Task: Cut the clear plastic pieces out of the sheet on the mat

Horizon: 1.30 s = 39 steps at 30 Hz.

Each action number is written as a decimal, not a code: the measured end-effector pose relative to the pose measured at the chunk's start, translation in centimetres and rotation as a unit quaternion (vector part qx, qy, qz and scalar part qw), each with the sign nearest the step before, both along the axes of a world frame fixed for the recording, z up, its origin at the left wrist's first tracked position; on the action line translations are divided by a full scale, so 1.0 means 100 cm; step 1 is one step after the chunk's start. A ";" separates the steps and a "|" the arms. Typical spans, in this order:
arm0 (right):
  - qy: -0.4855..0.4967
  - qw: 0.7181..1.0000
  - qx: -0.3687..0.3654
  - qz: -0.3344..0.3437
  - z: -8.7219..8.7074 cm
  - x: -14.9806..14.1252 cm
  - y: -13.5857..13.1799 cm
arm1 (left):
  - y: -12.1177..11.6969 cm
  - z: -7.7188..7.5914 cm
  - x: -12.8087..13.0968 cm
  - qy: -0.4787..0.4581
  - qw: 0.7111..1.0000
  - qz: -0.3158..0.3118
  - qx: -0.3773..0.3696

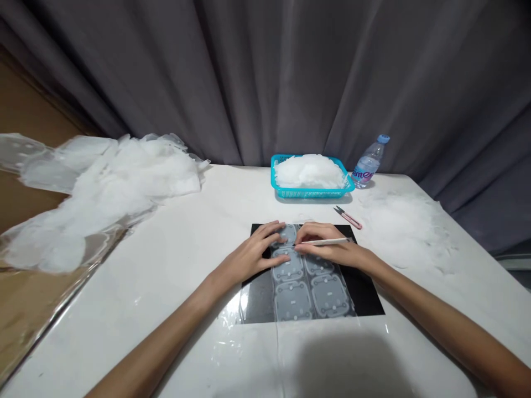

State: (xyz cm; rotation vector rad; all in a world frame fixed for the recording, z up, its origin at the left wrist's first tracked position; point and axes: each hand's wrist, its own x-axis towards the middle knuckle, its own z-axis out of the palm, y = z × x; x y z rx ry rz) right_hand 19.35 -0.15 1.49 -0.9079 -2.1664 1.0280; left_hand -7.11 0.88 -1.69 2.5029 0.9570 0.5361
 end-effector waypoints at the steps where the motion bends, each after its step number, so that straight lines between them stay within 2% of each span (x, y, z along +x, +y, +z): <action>1: 0.003 1.000 -0.008 0.009 -0.003 0.000 0.001 | 0.001 -0.001 0.000 0.006 1.000 0.008 0.016; 3: 0.008 0.999 -0.025 0.024 -0.010 0.001 0.002 | 0.003 -0.003 0.001 0.024 0.999 0.021 0.042; 7: 0.012 1.000 -0.026 0.012 -0.019 0.003 0.004 | 0.005 -0.001 0.003 0.051 0.996 0.033 0.058; 13: -0.005 0.999 0.031 0.025 -0.013 0.003 0.005 | 0.005 0.001 0.005 0.070 0.995 0.040 0.064; 16: -0.008 0.998 0.054 0.039 -0.016 0.000 0.005 | 0.005 0.001 0.005 0.072 0.994 0.039 0.070; 22: -0.014 0.997 0.061 0.051 -0.023 0.000 0.004 | 0.004 0.001 0.005 0.084 0.992 0.042 0.079; 31: -0.036 0.995 0.082 0.049 -0.022 -0.001 0.003 | 0.006 -0.003 0.005 0.083 0.991 0.043 0.091; 35: -0.055 0.990 0.119 0.047 -0.022 -0.003 0.002 | 0.006 -0.004 0.006 0.085 0.992 0.039 0.084; 39: -0.092 0.977 0.189 0.047 -0.025 -0.004 0.002 | 0.005 -0.003 0.006 0.081 0.993 0.042 0.077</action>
